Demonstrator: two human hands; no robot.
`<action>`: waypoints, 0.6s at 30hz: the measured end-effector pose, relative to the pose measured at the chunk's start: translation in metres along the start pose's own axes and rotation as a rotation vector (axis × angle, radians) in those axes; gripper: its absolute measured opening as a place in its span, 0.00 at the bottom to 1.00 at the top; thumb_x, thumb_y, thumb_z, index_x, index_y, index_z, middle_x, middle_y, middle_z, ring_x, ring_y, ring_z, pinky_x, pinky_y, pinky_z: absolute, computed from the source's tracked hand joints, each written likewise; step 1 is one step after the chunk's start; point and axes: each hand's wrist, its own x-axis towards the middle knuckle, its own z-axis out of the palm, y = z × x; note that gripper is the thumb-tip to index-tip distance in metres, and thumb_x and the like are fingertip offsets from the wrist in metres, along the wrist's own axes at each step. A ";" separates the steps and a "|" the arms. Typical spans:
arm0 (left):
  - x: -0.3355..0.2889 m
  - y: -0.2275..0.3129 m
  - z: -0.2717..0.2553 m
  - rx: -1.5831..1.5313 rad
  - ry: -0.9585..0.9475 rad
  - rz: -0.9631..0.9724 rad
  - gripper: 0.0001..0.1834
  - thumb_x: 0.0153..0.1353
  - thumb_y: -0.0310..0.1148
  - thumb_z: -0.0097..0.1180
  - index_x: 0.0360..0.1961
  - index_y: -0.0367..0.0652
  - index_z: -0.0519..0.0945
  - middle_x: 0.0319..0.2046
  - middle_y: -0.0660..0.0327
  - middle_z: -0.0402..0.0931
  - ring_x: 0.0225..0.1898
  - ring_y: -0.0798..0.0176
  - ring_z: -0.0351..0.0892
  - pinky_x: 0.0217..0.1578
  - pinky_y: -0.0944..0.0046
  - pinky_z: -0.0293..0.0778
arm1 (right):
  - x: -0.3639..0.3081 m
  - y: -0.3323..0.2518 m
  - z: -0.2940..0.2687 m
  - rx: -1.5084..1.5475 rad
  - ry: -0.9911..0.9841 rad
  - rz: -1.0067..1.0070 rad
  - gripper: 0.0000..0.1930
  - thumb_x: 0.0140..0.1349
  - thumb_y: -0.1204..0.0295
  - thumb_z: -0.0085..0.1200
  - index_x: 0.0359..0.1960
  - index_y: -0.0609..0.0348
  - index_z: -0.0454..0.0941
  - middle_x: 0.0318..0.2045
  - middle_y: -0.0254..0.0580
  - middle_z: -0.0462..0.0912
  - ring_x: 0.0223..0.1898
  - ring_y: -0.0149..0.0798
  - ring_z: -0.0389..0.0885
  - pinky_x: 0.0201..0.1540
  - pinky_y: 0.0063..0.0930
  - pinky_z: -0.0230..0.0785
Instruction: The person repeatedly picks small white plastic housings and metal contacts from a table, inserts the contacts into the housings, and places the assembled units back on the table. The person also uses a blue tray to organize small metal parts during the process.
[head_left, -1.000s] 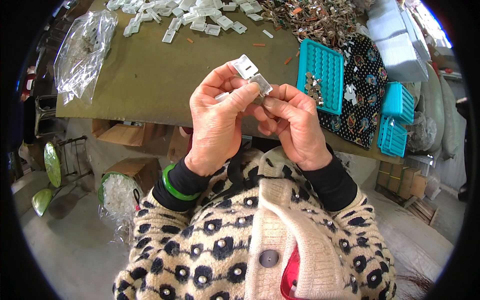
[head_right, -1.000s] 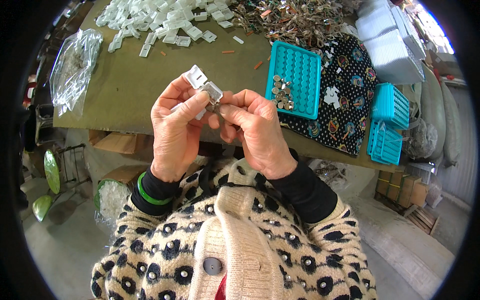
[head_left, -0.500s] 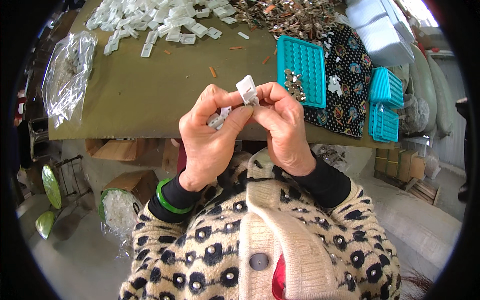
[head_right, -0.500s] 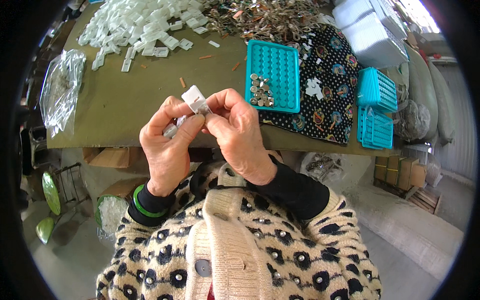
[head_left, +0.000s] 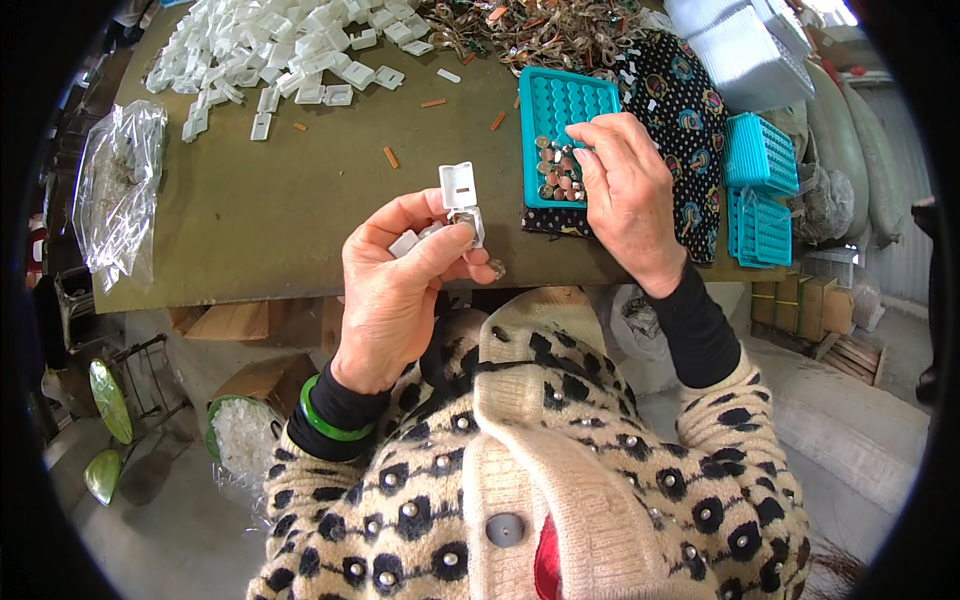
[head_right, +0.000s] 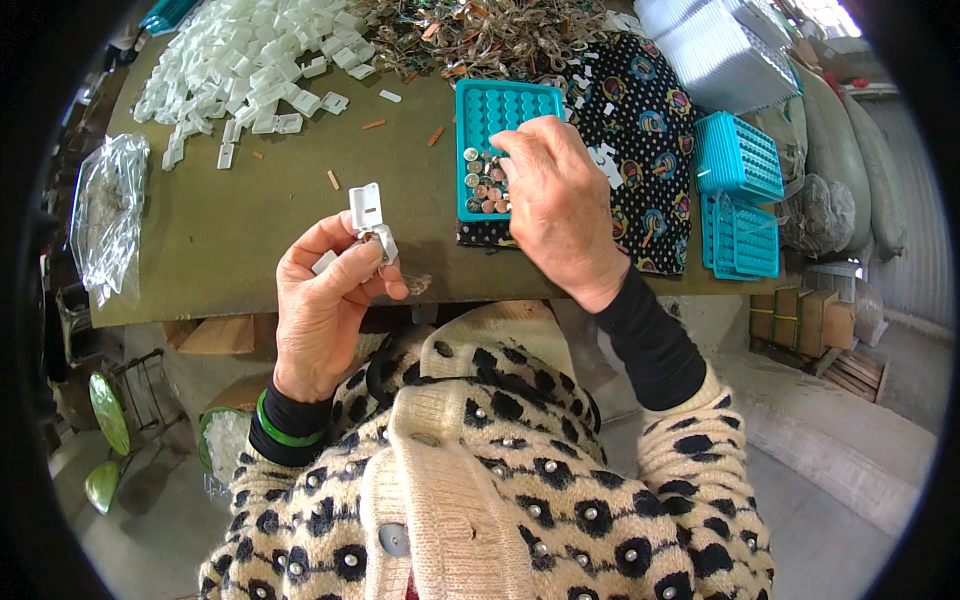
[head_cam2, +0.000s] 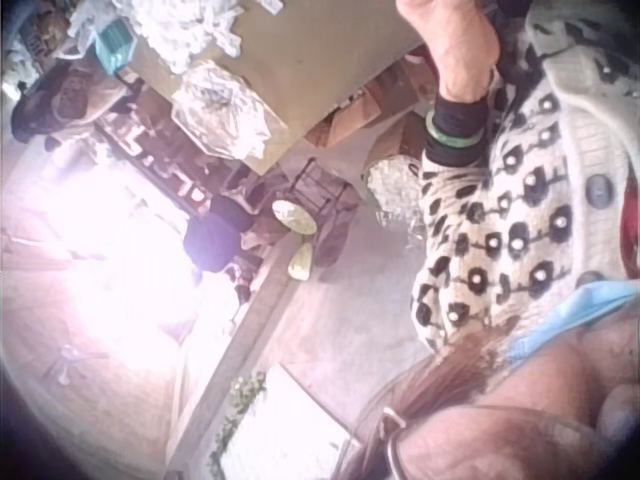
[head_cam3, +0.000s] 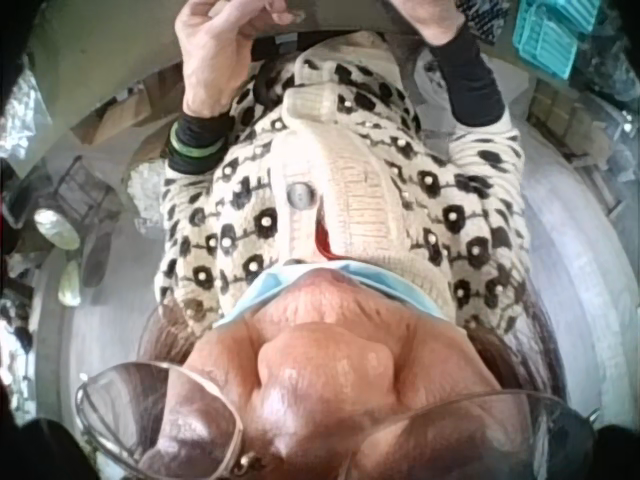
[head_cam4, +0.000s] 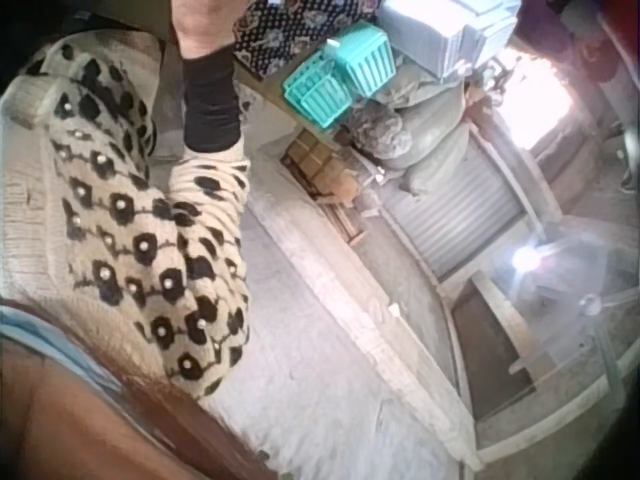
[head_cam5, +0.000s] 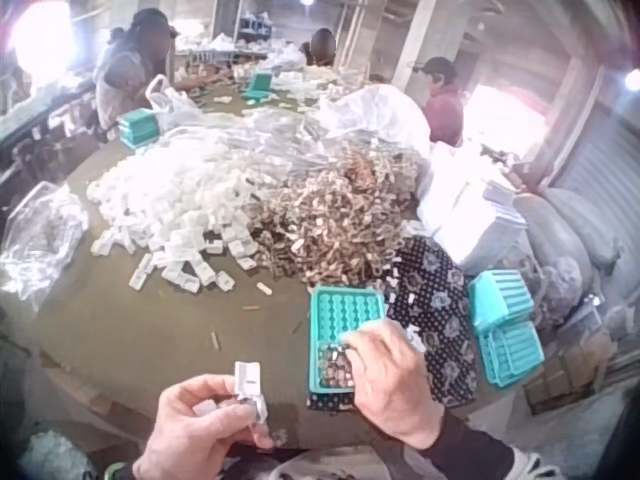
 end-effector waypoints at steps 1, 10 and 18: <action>0.001 0.000 0.001 0.003 0.016 -0.016 0.11 0.60 0.20 0.59 0.44 0.33 0.78 0.32 0.58 0.81 0.28 0.66 0.82 0.31 0.63 0.83 | -0.001 0.008 0.001 -0.015 -0.051 -0.032 0.09 0.54 0.83 0.57 0.37 0.62 0.77 0.34 0.42 0.74 0.36 0.44 0.76 0.38 0.33 0.72; 0.012 0.002 0.012 0.018 0.083 -0.090 0.10 0.54 0.15 0.54 0.38 0.36 0.76 0.27 0.62 0.77 0.23 0.72 0.72 0.19 0.72 0.65 | 0.007 0.026 -0.002 0.030 -0.194 -0.160 0.05 0.55 0.79 0.60 0.32 0.62 0.77 0.32 0.39 0.73 0.34 0.40 0.76 0.35 0.32 0.72; 0.015 0.001 0.018 0.050 0.060 -0.099 0.09 0.52 0.16 0.52 0.33 0.41 0.73 0.27 0.62 0.75 0.24 0.71 0.67 0.20 0.73 0.58 | 0.010 0.025 0.000 0.175 -0.158 -0.107 0.05 0.54 0.80 0.59 0.29 0.61 0.74 0.29 0.39 0.75 0.30 0.41 0.77 0.31 0.31 0.71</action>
